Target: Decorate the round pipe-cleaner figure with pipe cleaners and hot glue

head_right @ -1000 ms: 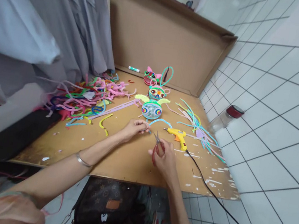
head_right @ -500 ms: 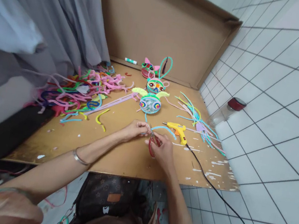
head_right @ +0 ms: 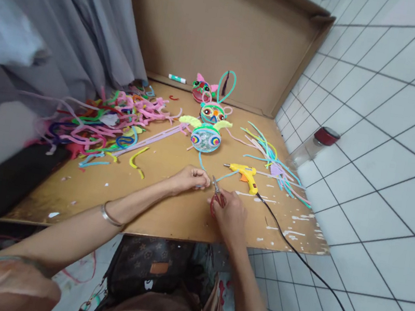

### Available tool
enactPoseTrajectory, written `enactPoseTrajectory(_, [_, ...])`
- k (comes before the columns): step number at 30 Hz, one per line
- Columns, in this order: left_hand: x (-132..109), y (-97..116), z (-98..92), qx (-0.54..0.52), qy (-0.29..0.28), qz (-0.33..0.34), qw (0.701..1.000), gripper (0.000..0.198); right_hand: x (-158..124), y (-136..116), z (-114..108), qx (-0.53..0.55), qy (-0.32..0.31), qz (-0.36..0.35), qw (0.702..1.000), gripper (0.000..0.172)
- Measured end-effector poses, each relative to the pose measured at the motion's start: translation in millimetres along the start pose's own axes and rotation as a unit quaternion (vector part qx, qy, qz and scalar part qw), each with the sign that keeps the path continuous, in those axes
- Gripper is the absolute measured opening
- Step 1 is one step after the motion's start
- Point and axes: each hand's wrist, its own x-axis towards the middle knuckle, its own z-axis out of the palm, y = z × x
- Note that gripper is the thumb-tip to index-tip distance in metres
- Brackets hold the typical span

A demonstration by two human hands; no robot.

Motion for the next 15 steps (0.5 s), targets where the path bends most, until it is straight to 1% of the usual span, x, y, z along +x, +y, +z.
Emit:
enactPoseTrajectory(3, [2, -2, -0.6, 0.011, 0.015, 0.000, 1.000, 0.016, -5, -1, -8, -0.088, -0.009, 0.033, 0.996, 0.028])
enactPoseTrajectory(5, [3, -3, -1.5, 0.009, 0.021, 0.002, 1.000, 0.017, -9, -2, -12, -0.112, -0.018, 0.032, 0.993, 0.030])
enactPoseTrajectory(10, [4, -1, -3.4, 0.010, 0.030, -0.003, 0.999, 0.018, -13, -4, -12, -0.164, -0.055, 0.018, 0.985, 0.022])
enactPoseTrajectory(13, [3, 1, -3.8, 0.016, 0.032, -0.002, 0.999, 0.017, -11, -10, -12, -0.164, -0.046, 0.016, 0.985, 0.023])
enactPoseTrajectory(15, [3, 0, -3.9, 0.020, 0.031, -0.003, 0.999, 0.017, -15, -17, -17, -0.110, -0.015, -0.003, 0.994, 0.023])
